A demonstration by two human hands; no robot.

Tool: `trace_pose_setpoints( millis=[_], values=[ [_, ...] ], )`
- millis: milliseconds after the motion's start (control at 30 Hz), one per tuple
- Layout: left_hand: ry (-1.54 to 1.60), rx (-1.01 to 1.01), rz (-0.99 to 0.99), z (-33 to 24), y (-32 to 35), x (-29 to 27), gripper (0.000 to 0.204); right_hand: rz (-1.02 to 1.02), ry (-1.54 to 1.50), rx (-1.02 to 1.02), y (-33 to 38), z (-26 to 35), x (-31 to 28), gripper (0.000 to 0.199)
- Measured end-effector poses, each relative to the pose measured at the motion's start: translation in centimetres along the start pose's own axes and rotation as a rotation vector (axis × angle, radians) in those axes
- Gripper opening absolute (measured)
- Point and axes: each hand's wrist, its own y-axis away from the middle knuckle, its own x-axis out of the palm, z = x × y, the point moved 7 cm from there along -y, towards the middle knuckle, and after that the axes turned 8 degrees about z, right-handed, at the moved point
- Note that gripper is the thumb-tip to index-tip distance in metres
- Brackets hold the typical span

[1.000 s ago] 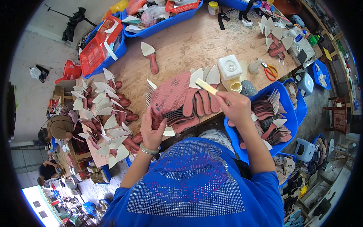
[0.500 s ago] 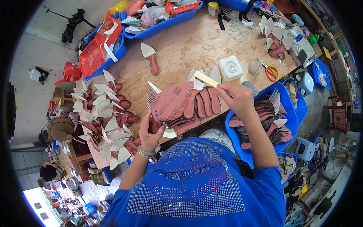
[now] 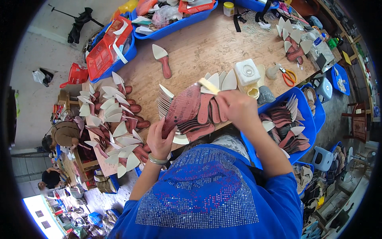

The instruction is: The person applies glue to the edges of white shoe sole pieces using a brush and then presses them onto red insole components. The person handles the parts one at a time, dipping the brush into a glue container and assembling the shoe parts on a wooden workbench.

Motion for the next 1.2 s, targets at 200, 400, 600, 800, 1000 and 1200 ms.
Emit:
trace_pose_setpoints(
  millis=[200, 400, 600, 800, 1000, 1200],
  values=[
    [0.057, -0.024, 0.001, 0.5, 0.7, 0.3, 0.060, 0.190, -0.093, -0.156, 0.1, 5.9, -1.2, 0.006],
    [0.113, -0.056, -0.024, 0.9, 1.4, 0.0, 0.060, 0.249, 0.091, 0.133, -0.4, -1.0, 1.4, 0.016],
    [0.185, -0.163, -0.025, 2.1, 2.5, 0.4, 0.058, 0.104, -0.083, 0.136, -0.8, 0.2, -0.1, 0.014],
    [0.219, -0.277, -0.045, 2.6, 3.4, -0.2, 0.058, 0.122, -0.064, 0.177, -1.4, -1.3, 1.1, 0.011],
    [0.328, -0.404, -0.100, 2.6, 4.1, -0.7, 0.063, 0.086, -0.239, 0.030, -1.3, 1.2, 1.2, 0.009],
    [0.476, -0.553, -0.183, 3.8, 6.8, 0.6, 0.066, 0.164, -0.353, -0.174, 0.8, 4.1, 1.8, 0.016]
  ],
)
